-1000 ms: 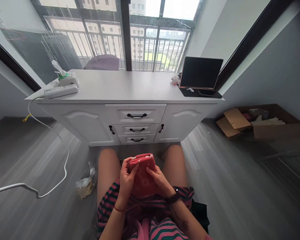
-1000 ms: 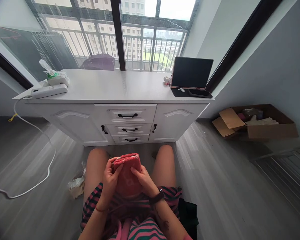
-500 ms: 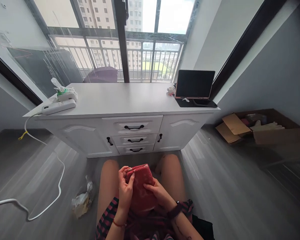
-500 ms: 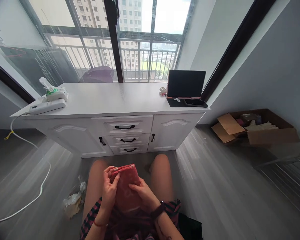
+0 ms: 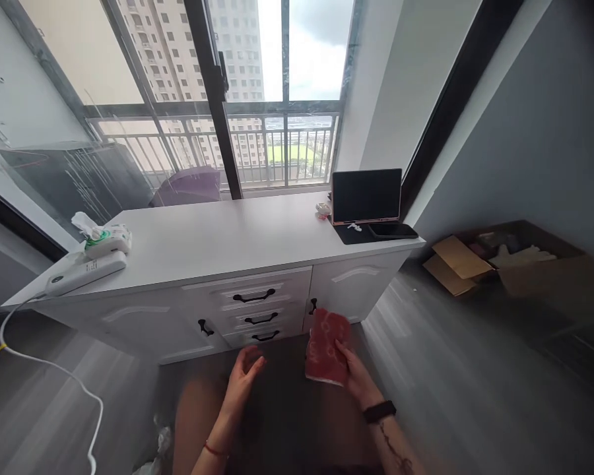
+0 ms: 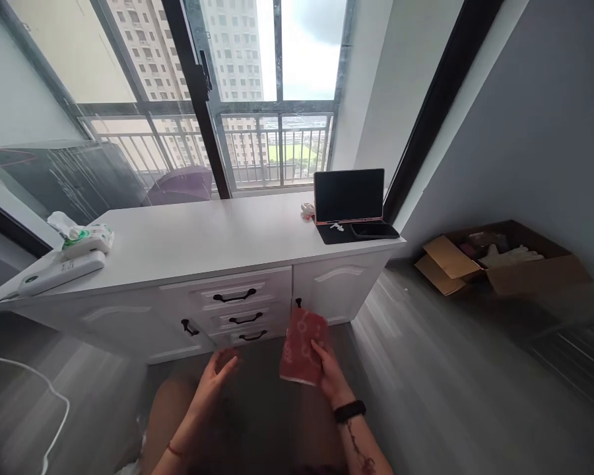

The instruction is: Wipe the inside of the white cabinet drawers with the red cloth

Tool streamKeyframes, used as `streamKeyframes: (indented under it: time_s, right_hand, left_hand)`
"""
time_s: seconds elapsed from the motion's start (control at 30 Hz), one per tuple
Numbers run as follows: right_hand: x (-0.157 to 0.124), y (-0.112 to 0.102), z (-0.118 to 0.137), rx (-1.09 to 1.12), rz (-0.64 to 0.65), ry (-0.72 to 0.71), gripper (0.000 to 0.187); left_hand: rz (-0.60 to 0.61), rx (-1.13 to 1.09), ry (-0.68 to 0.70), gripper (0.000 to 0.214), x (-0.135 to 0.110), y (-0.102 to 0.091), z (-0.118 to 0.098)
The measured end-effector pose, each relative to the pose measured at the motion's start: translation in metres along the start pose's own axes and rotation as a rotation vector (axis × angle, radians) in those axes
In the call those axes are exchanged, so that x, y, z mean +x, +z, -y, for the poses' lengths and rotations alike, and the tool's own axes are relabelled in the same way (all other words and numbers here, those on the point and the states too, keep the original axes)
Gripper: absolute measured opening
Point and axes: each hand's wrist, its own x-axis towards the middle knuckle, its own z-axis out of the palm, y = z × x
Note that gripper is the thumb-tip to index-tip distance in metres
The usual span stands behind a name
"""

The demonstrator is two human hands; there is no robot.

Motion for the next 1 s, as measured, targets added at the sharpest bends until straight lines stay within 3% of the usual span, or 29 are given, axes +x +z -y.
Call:
streamKeyframes:
  time_s: [0.13, 0.23, 0.4, 0.73, 0.87, 1.0]
  right_hand:
    - [0.011, -0.003, 0.002, 0.126, 0.019, 0.038, 0.034]
    - [0.006, 0.003, -0.001, 0.106, 0.107, 0.024, 0.038]
    - [0.001, 0.006, -0.008, 0.016, 0.149, -0.051, 0.038]
    - [0.005, 0.004, -0.001, -0.027, 0.135, -0.04, 0.035]
    - [0.003, 0.004, -0.002, -0.009, 0.137, -0.059, 0.035]
    - [0.005, 0.002, -0.005, -0.001, 0.116, -0.067, 0.034]
  left_hand:
    - [-0.052, -0.193, -0.045, 0.035, 0.049, 0.012, -0.028]
    - [-0.139, -0.408, -0.182, 0.013, 0.078, 0.025, -0.051]
    - [-0.152, -0.592, -0.296, 0.02, 0.107, 0.043, -0.069]
    - [-0.119, -0.723, -0.239, 0.017, 0.113, 0.043, -0.068]
    - [-0.124, -0.728, -0.227, 0.018, 0.114, 0.039, -0.06]
    - [-0.053, -0.708, -0.133, 0.017, 0.106, 0.037, -0.049]
